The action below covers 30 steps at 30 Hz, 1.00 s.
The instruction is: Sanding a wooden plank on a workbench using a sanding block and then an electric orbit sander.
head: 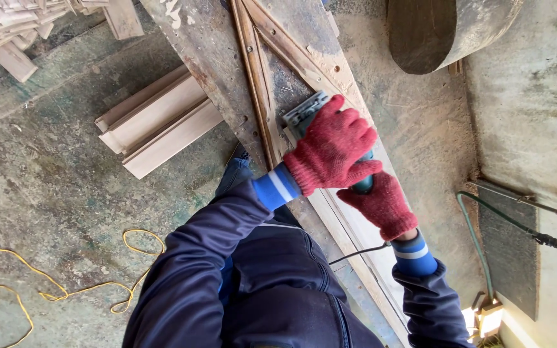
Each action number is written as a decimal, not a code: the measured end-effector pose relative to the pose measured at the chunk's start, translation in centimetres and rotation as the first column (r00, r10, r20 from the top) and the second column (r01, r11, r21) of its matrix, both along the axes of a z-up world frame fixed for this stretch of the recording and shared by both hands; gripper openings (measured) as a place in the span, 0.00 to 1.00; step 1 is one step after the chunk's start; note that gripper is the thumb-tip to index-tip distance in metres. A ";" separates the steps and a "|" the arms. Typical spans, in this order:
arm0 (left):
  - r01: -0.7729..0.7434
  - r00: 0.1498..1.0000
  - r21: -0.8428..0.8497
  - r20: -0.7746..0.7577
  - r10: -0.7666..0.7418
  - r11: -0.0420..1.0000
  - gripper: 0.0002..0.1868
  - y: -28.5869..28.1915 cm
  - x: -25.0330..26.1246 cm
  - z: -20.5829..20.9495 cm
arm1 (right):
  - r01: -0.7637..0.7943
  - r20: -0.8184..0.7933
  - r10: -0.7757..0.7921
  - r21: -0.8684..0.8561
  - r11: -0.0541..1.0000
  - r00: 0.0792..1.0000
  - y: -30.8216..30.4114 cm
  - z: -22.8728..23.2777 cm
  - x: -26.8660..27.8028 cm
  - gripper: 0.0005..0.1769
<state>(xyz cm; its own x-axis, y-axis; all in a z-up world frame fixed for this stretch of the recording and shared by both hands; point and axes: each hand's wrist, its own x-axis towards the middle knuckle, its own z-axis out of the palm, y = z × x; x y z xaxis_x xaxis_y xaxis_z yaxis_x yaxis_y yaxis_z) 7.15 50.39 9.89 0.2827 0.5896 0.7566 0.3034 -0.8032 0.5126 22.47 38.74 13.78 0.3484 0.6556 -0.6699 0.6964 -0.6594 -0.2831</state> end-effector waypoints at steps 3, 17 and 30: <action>-0.029 0.999 0.002 -0.019 0.029 1.000 0.26 -0.8 -1.1 -0.4 | -0.001 -0.047 0.001 -0.003 1.000 0.999 0.2 0.8 -1.6 0.28; -0.009 0.999 0.010 -0.034 0.009 1.000 0.26 1.0 0.0 0.3 | -0.056 0.000 0.056 0.010 0.998 0.998 1.2 0.1 0.2 0.26; 0.012 0.986 -0.109 -0.166 -0.030 0.994 0.29 -7.6 5.3 -0.1 | 0.033 -0.053 -0.035 -0.041 0.999 0.998 -7.9 0.0 4.7 0.26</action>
<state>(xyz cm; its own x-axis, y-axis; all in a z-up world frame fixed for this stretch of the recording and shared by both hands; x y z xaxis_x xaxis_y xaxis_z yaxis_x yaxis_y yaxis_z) 12.49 42.75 9.74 0.4130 0.6571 0.6306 0.3754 -0.7537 0.5395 27.17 30.80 13.78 0.3329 0.6166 -0.7134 0.6583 -0.6937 -0.2923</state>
